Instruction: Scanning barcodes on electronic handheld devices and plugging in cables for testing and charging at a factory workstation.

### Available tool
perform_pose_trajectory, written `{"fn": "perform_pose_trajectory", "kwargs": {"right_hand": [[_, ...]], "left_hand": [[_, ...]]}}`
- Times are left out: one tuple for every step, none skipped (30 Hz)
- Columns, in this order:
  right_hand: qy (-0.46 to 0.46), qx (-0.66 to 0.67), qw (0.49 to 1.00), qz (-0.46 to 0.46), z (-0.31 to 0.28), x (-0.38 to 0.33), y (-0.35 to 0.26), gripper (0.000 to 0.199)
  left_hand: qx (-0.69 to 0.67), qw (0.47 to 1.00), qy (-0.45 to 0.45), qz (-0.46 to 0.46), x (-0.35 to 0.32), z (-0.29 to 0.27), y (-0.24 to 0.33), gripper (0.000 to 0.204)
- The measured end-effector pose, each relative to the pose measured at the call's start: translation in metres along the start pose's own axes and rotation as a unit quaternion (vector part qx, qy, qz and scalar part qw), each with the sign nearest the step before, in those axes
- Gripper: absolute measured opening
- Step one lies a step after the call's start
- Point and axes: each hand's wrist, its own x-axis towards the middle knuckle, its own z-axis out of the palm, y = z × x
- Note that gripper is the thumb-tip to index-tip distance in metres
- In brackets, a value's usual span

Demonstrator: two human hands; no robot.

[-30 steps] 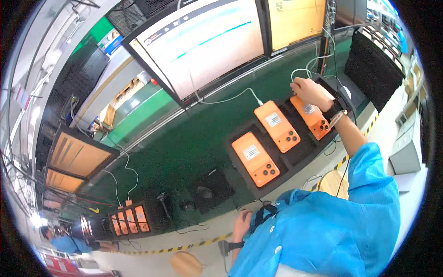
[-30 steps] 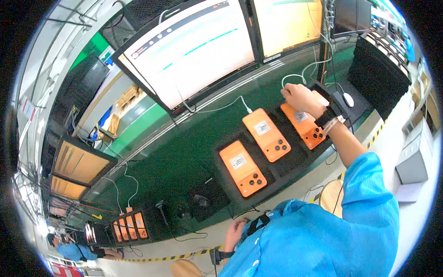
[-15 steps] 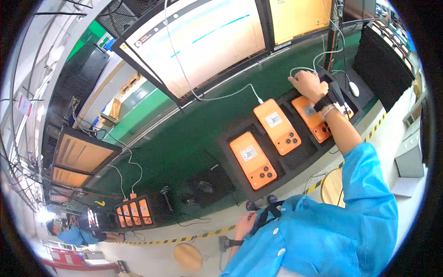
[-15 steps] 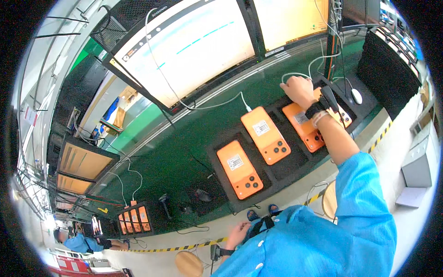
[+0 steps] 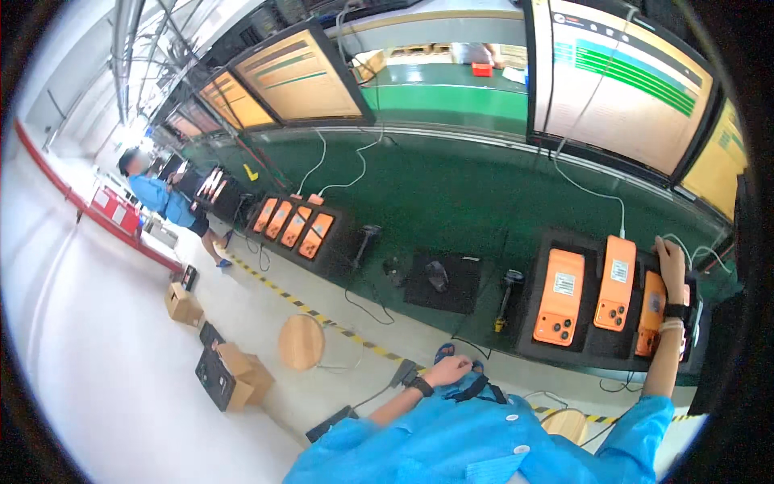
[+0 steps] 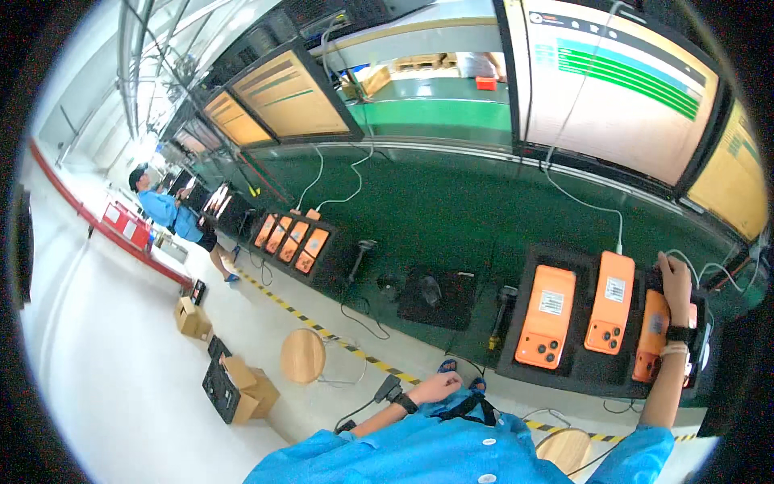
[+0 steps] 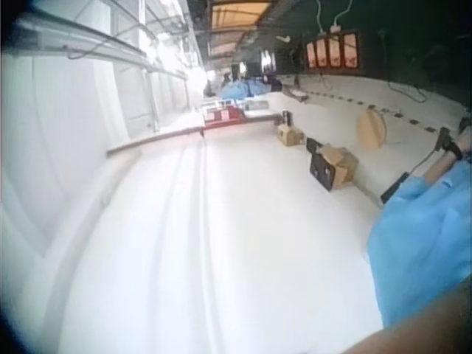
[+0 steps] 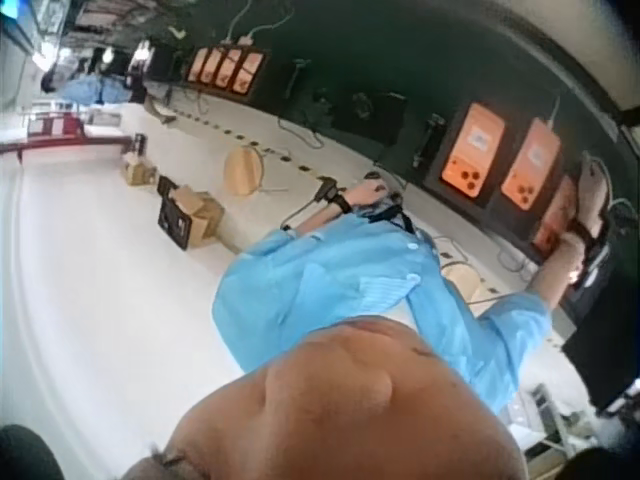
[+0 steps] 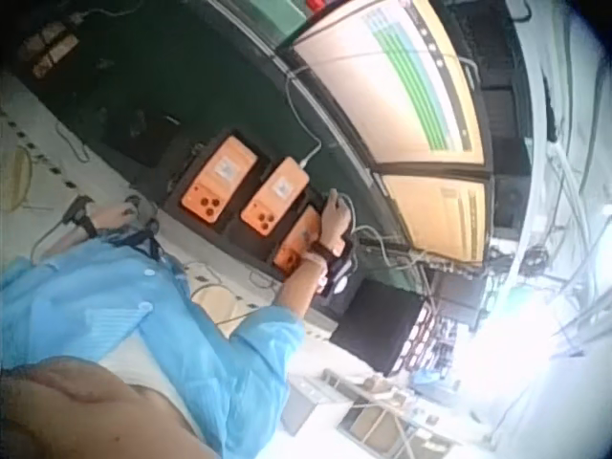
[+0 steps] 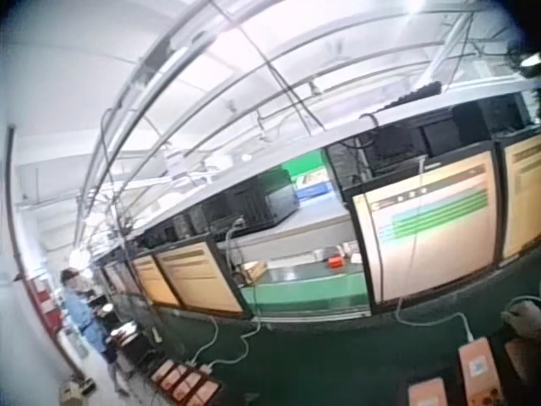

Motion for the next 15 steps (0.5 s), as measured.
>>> {"fn": "perform_pose_trajectory", "kwargs": {"right_hand": [[-0.011, 0.004, 1.0, -0.011, 0.003, 0.005, -0.005, 0.039], [-0.021, 0.008, 1.0, -0.02, 0.005, 0.009, -0.009, 0.038], [-0.023, 0.007, 0.999, -0.024, 0.005, 0.008, -0.012, 0.038], [-0.027, 0.017, 0.999, -0.028, 0.005, 0.007, -0.013, 0.035], [-0.031, 0.027, 0.999, -0.033, 0.006, 0.005, -0.015, 0.033], [-0.032, 0.026, 0.999, -0.035, 0.006, 0.003, -0.01, 0.033], [-0.003, 0.051, 0.998, -0.035, 0.009, 0.004, 0.002, 0.032], [0.027, 0.075, 0.996, -0.034, 0.011, 0.005, 0.012, 0.031], [0.008, 0.073, 0.997, -0.024, 0.01, 0.006, 0.012, 0.032], [0.006, 0.074, 0.997, -0.028, 0.011, 0.007, 0.01, 0.032], [0.007, 0.052, 0.998, -0.037, 0.012, 0.007, 0.009, 0.031], [0.009, 0.028, 0.999, -0.043, 0.012, 0.006, 0.01, 0.031], [0.011, 0.025, 0.999, -0.043, 0.013, 0.007, 0.019, 0.031], [0.019, 0.003, 0.999, -0.048, 0.015, 0.009, 0.031, 0.03], [0.025, -0.016, 0.998, -0.056, 0.017, 0.01, 0.029, 0.029]], "left_hand": [[-0.009, 1.0, 0.014, 0.003, -0.001, 0.0, -0.004, 0.029], [-0.017, 0.999, 0.025, 0.008, -0.001, 0.0, -0.007, 0.03], [-0.02, 0.999, 0.028, 0.007, -0.004, -0.001, -0.005, 0.03], [-0.019, 0.999, 0.029, -0.004, -0.008, -0.003, -0.003, 0.03], [-0.017, 0.999, 0.028, -0.014, -0.011, -0.004, -0.001, 0.03], [-0.02, 0.999, 0.03, -0.014, -0.013, -0.005, 0.0, 0.03], [-0.025, 0.999, 0.028, -0.015, -0.016, -0.005, 0.0, 0.03], [-0.031, 0.999, 0.026, -0.016, -0.018, -0.006, 0.001, 0.03], [-0.033, 0.999, 0.03, -0.017, -0.019, -0.005, -0.004, 0.03], [-0.037, 0.999, 0.031, -0.018, -0.019, -0.004, -0.007, 0.03], [-0.041, 0.998, 0.032, -0.02, -0.02, -0.004, -0.011, 0.029], [-0.043, 0.998, 0.033, -0.019, -0.02, -0.004, -0.013, 0.029], [-0.041, 0.998, 0.024, -0.028, -0.02, -0.004, -0.013, 0.029], [-0.039, 0.998, 0.016, -0.038, -0.019, -0.004, -0.013, 0.029], [-0.042, 0.998, 0.017, -0.038, -0.018, -0.005, -0.013, 0.029]]}}
